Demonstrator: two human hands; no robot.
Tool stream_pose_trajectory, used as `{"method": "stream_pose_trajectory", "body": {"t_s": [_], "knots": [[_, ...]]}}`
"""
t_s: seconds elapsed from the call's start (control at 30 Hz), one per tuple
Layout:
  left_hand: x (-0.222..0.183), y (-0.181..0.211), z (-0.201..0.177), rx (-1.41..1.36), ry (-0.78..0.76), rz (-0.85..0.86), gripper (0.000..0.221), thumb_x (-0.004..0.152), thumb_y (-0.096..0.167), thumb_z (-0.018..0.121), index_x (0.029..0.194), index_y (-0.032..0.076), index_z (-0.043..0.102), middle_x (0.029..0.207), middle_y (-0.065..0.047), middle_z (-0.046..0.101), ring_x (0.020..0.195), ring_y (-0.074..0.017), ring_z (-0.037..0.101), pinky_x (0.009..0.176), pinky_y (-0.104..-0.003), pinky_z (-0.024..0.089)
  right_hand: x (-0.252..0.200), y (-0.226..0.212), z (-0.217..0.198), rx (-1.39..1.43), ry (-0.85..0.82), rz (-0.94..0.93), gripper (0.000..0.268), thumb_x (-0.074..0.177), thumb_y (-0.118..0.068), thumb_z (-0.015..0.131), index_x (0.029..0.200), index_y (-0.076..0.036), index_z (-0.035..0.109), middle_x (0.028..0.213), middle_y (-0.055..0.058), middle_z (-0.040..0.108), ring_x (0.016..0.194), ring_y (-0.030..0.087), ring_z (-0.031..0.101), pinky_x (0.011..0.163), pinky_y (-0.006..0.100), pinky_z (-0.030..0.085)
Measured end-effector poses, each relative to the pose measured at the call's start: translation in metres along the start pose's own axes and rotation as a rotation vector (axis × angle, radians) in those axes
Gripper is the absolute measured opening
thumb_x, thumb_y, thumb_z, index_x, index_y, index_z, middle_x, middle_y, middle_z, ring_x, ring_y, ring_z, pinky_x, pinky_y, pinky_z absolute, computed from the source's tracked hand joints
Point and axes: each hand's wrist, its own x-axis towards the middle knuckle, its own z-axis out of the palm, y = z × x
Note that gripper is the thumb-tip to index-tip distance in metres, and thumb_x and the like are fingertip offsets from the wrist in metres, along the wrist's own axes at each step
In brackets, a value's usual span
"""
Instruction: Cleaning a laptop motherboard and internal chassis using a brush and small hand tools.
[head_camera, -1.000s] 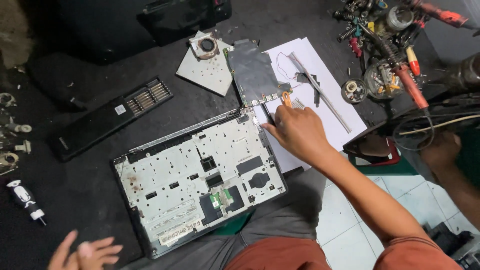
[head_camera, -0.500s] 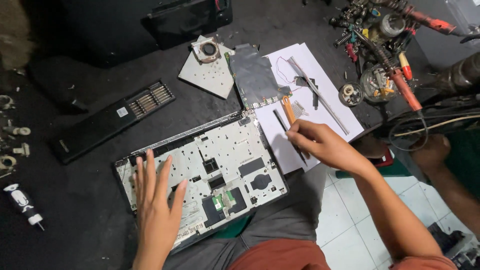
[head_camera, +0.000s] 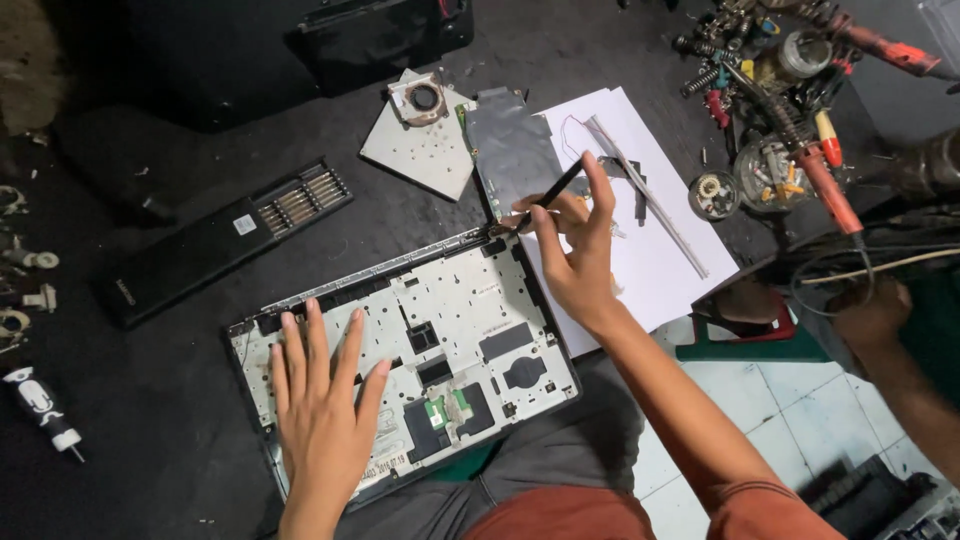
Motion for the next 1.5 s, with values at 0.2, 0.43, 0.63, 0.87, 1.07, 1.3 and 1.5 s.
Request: {"method": "stream_pose_trajectory", "body": {"t_s": [0.2, 0.43, 0.63, 0.87, 1.07, 1.3, 1.5], "knots": [[0.002, 0.001, 0.0, -0.027, 0.0, -0.026, 0.064, 0.101, 0.048, 0.048, 0.16, 0.025, 0.039, 0.171, -0.015, 0.024, 0.158, -0.0387, 0.019, 0.125, -0.055, 0.018, 0.003, 0.01, 0.008, -0.093, 0.03, -0.204, 0.07, 0.106, 0.019, 0.044, 0.152, -0.023, 0.012, 0.1, 0.029, 0.063, 0.081, 0.04, 0.07, 0.084, 0.048, 0.064], [0.005, 0.003, -0.002, -0.034, -0.034, -0.052, 0.065, 0.099, 0.049, 0.05, 0.159, 0.026, 0.04, 0.171, -0.014, 0.024, 0.158, -0.0386, 0.02, 0.125, -0.054, 0.018, 0.001, 0.012, 0.007, -0.11, 0.021, -0.155, 0.076, 0.104, 0.023, 0.044, 0.155, -0.024, 0.013, 0.104, 0.025, 0.059, 0.083, 0.039, 0.072, 0.083, 0.048, 0.062], [0.005, 0.002, -0.003, -0.063, -0.032, -0.055, 0.064, 0.099, 0.047, 0.052, 0.159, 0.025, 0.042, 0.171, -0.015, 0.023, 0.158, -0.0385, 0.018, 0.125, -0.055, 0.018, 0.003, 0.011, 0.008, -0.133, 0.009, -0.178, 0.07, 0.106, 0.02, 0.045, 0.152, -0.022, 0.013, 0.102, 0.027, 0.061, 0.082, 0.039, 0.072, 0.083, 0.047, 0.063], [0.005, 0.001, -0.002, -0.065, -0.046, -0.059, 0.064, 0.1, 0.048, 0.05, 0.159, 0.026, 0.04, 0.171, -0.014, 0.022, 0.159, -0.0373, 0.016, 0.125, -0.055, 0.016, 0.006, 0.007, 0.009, -0.11, 0.024, -0.163, 0.066, 0.106, 0.018, 0.044, 0.149, -0.021, 0.014, 0.1, 0.029, 0.062, 0.081, 0.04, 0.071, 0.083, 0.048, 0.064], [0.004, 0.001, -0.002, -0.073, -0.041, -0.057, 0.063, 0.1, 0.047, 0.05, 0.158, 0.025, 0.042, 0.171, -0.015, 0.022, 0.159, -0.0376, 0.017, 0.125, -0.056, 0.017, 0.003, 0.008, 0.008, -0.134, -0.005, -0.169, 0.074, 0.103, 0.023, 0.047, 0.152, -0.022, 0.013, 0.102, 0.028, 0.062, 0.083, 0.038, 0.071, 0.085, 0.048, 0.064], [0.005, 0.002, -0.003, -0.074, -0.032, -0.056, 0.063, 0.1, 0.047, 0.05, 0.158, 0.025, 0.042, 0.171, -0.015, 0.025, 0.158, -0.0381, 0.019, 0.125, -0.055, 0.017, -0.005, 0.029, 0.0, -0.289, -0.044, -0.263, 0.089, 0.097, 0.018, 0.069, 0.159, -0.026, 0.022, 0.117, 0.023, 0.058, 0.107, 0.033, 0.063, 0.096, 0.043, 0.06], [0.005, 0.002, -0.003, -0.077, -0.03, -0.054, 0.062, 0.1, 0.046, 0.051, 0.158, 0.024, 0.043, 0.171, -0.015, 0.024, 0.158, -0.0384, 0.019, 0.126, -0.055, 0.018, -0.016, 0.041, 0.002, -0.19, -0.011, -0.19, 0.066, 0.107, 0.011, 0.056, 0.156, -0.019, 0.024, 0.106, 0.022, 0.057, 0.089, 0.032, 0.069, 0.091, 0.045, 0.064]]}}
